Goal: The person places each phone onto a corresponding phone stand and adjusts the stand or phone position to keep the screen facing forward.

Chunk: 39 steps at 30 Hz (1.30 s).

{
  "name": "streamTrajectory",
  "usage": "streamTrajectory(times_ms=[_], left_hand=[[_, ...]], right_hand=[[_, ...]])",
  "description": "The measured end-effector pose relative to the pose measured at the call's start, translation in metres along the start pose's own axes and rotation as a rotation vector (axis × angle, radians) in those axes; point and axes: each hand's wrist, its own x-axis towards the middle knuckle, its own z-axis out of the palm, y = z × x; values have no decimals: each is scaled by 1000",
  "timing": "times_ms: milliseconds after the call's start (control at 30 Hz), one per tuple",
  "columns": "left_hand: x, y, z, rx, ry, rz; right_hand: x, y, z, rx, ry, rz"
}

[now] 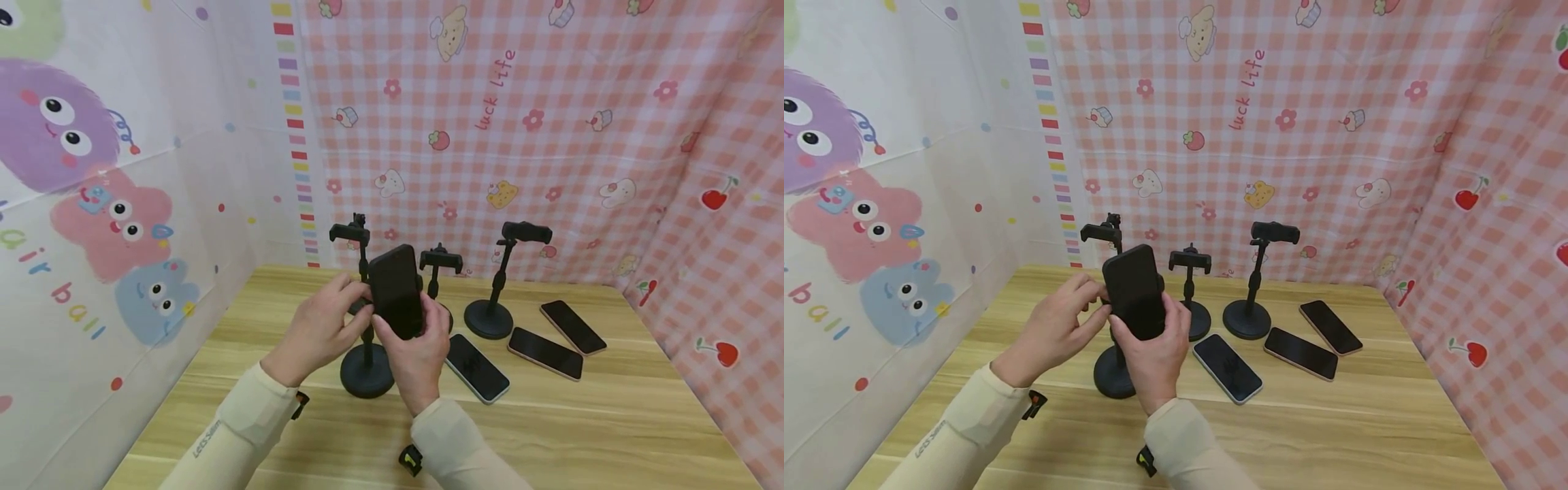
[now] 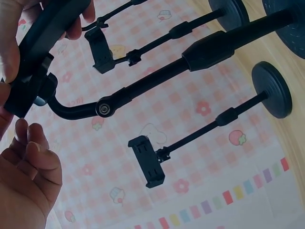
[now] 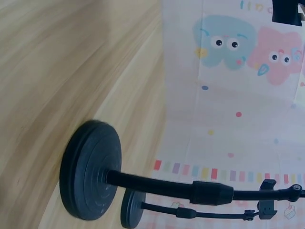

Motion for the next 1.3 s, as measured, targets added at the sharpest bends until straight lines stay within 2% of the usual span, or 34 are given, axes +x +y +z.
streamTrajectory(times_ms=[267, 733, 1000, 1233, 1300], left_hand=[[-4, 2, -1, 8, 24, -24], [-8, 7, 3, -50, 136, -62], [-8, 9, 11, -81, 217, -79], [-7, 10, 15, -174, 262, -235], [-6, 9, 17, -202, 267, -262]], right_hand=[[-2, -1, 1, -53, 30, -24], [-1, 0, 4, -118, 52, -68], [-1, -3, 9, -106, 66, -13], [-5, -8, 17, -134, 109, 28], [-6, -9, 21, -135, 122, 45]])
